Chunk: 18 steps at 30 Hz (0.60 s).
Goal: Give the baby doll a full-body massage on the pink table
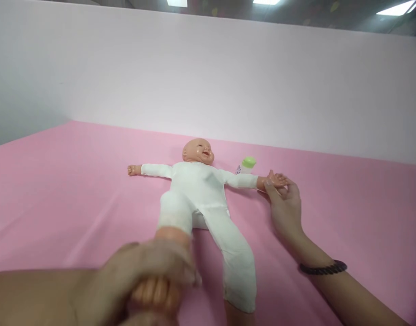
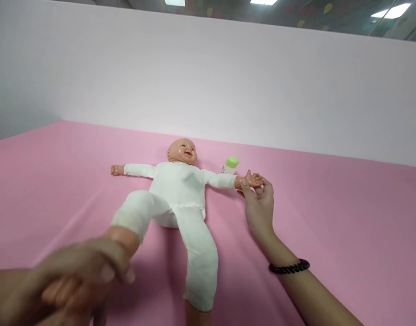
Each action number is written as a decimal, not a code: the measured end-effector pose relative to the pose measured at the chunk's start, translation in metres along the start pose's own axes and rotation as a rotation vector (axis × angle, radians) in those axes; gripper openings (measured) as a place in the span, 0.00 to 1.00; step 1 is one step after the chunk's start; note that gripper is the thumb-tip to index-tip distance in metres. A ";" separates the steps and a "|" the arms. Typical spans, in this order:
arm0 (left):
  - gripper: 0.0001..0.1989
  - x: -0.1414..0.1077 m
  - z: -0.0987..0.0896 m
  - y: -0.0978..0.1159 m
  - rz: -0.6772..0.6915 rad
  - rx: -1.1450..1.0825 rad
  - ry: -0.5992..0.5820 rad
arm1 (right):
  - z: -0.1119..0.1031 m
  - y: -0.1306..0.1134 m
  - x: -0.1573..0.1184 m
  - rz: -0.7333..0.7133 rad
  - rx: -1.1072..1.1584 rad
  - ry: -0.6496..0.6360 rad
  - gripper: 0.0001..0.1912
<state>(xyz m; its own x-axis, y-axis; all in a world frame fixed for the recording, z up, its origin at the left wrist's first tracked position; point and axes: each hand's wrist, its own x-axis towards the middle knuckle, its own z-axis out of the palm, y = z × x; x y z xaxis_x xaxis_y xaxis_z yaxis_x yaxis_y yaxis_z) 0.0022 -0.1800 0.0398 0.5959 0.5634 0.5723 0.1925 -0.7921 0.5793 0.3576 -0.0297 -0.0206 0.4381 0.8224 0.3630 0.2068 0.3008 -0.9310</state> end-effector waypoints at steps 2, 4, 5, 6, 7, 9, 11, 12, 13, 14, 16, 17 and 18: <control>0.18 0.024 -0.002 -0.003 0.024 -0.120 0.080 | 0.012 -0.019 0.003 -0.091 0.011 -0.009 0.29; 0.15 0.047 0.001 -0.013 0.026 -0.218 0.051 | 0.026 -0.037 0.005 -0.211 -0.001 -0.040 0.25; 0.13 0.056 0.004 -0.021 0.033 -0.248 0.017 | 0.035 -0.045 0.005 -0.285 -0.016 -0.069 0.22; 0.12 0.064 0.008 -0.031 0.047 -0.265 -0.022 | 0.043 -0.050 0.003 -0.373 -0.030 -0.102 0.19; 0.10 0.069 0.013 -0.041 0.067 -0.275 -0.056 | 0.050 -0.053 0.000 -0.462 -0.062 -0.168 0.16; 0.08 0.075 0.023 -0.059 0.095 -0.263 -0.102 | 0.062 -0.055 -0.010 -0.689 -0.184 -0.364 0.14; 0.08 0.076 0.030 -0.069 0.119 -0.224 -0.125 | 0.069 -0.052 -0.019 -0.853 -0.303 -0.536 0.15; 0.08 0.074 0.032 -0.071 0.137 -0.205 -0.123 | 0.071 -0.050 -0.022 -0.888 -0.333 -0.572 0.16; 0.08 0.071 0.033 -0.069 0.162 -0.193 -0.104 | 0.071 -0.049 -0.023 -0.882 -0.335 -0.562 0.16; 0.10 0.067 0.033 -0.065 0.190 -0.185 -0.069 | 0.071 -0.049 -0.022 -0.836 -0.306 -0.512 0.15; 0.13 0.054 0.035 -0.052 0.220 -0.174 0.023 | 0.068 -0.049 -0.014 -0.650 -0.172 -0.358 0.14; 0.15 0.045 0.037 -0.044 0.205 -0.156 0.045 | 0.066 -0.048 -0.008 -0.506 -0.074 -0.264 0.14; 0.15 0.035 0.041 -0.037 0.163 -0.134 0.059 | 0.064 -0.045 0.000 -0.337 0.026 -0.162 0.15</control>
<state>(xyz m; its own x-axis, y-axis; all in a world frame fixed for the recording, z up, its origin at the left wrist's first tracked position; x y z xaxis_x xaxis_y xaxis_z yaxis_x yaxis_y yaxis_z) 0.0475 -0.1406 0.0144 0.5634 0.4463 0.6952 -0.0101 -0.8377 0.5460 0.2917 -0.0126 0.0191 0.2041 0.7402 0.6407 0.2927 0.5784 -0.7615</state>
